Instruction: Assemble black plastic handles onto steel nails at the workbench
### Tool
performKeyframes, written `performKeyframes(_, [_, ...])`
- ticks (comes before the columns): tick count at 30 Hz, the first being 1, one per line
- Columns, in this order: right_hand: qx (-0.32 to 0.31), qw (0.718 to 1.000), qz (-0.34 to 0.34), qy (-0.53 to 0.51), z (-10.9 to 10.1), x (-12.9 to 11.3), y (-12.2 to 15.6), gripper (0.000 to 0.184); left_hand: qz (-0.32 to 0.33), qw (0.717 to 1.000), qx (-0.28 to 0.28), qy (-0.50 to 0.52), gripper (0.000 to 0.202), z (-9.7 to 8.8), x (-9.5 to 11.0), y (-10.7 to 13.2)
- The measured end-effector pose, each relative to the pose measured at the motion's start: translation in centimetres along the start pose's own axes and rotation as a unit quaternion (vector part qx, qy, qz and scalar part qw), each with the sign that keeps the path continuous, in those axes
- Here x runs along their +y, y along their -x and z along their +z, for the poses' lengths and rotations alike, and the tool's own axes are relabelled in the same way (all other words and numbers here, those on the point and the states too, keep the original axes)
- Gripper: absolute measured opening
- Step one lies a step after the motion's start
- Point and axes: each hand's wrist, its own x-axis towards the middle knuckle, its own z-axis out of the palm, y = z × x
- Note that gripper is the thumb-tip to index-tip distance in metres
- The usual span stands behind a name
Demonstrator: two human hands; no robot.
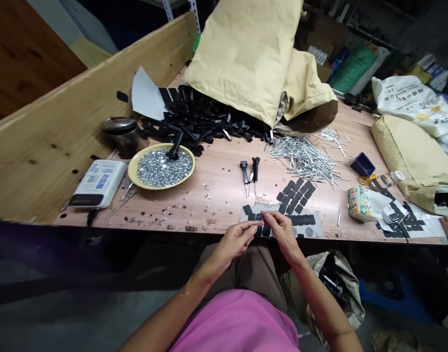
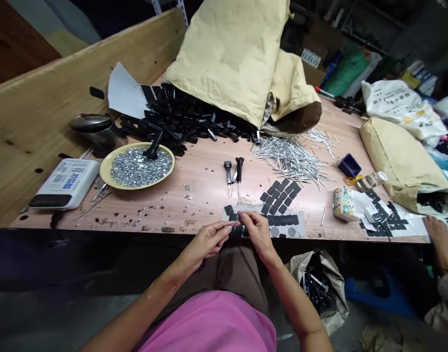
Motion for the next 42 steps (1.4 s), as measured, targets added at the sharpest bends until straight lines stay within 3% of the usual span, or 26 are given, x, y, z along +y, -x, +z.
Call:
performKeyframes(3, [-0.034, 0.997, 0.033, -0.061, -0.2, -0.3, -0.5, 0.034, 0.016, 1.000, 0.008, -0.004, 0.065, 1.1, 0.1, -0.6])
performKeyframes(8, [-0.026, 0.997, 0.000, -0.072, -1.1, -0.3, -0.2, 0.032, 0.032, 0.999, 0.013, -0.017, 0.064, 1.7, 0.2, -1.6])
performKeyframes(11, [-0.030, 0.998, -0.028, -0.047, -2.1, -0.1, -0.5, 0.030, 0.056, 0.998, 0.001, -0.036, 0.057, 1.8, 0.3, -2.0])
performKeyframes(15, [-0.060, 0.992, -0.095, 0.062, -3.7, -0.2, -0.9, 0.029, 0.136, 0.985, 0.003, -0.108, 0.033, 1.5, 0.5, -2.3])
performKeyframes(18, [-0.083, 0.967, -0.172, 0.168, -4.7, -0.8, -1.0, 0.028, 0.176, 0.973, -0.002, -0.148, 0.023, 1.3, 0.6, -2.5])
performKeyframes(21, [-0.102, 0.929, -0.245, 0.258, -5.3, -1.5, -0.9, 0.028, 0.153, 0.974, -0.029, -0.166, 0.029, 1.3, 0.4, -2.6])
performKeyframes(26, [-0.116, 0.884, -0.303, 0.337, -5.9, -2.0, -0.8, 0.027, 0.232, 0.951, 0.028, -0.204, 0.025, 1.7, 0.1, -2.8])
performKeyframes(30, [-0.153, 0.866, -0.336, 0.338, -6.4, -2.1, -1.0, 0.028, 0.188, 0.953, -0.067, -0.229, 0.039, 1.5, 0.1, -2.8])
performKeyframes(32, [-0.159, 0.860, -0.341, 0.344, -6.5, -2.2, -1.2, 0.029, 0.245, 0.929, -0.034, -0.276, 0.037, 1.5, -0.1, -2.8])
performKeyframes(35, [-0.140, 0.857, -0.336, 0.364, -6.3, -2.1, -1.3, 0.029, 0.372, 0.840, 0.070, -0.388, 0.030, 1.6, -0.7, -2.8])
performKeyframes(38, [-0.121, 0.846, -0.332, 0.399, -5.9, -1.7, -1.3, 0.030, 0.423, 0.769, 0.107, -0.466, 0.032, 1.7, -1.4, -3.0])
performKeyframes(40, [-0.116, 0.840, -0.337, 0.410, -5.6, -1.4, -1.2, 0.031, 0.427, 0.765, 0.106, -0.470, 0.031, 1.7, -1.5, -3.2])
performKeyframes(42, [-0.114, 0.844, -0.346, 0.394, -5.4, -1.3, -1.3, 0.030, 0.416, 0.794, 0.091, -0.434, 0.029, 1.7, -1.4, -3.3])
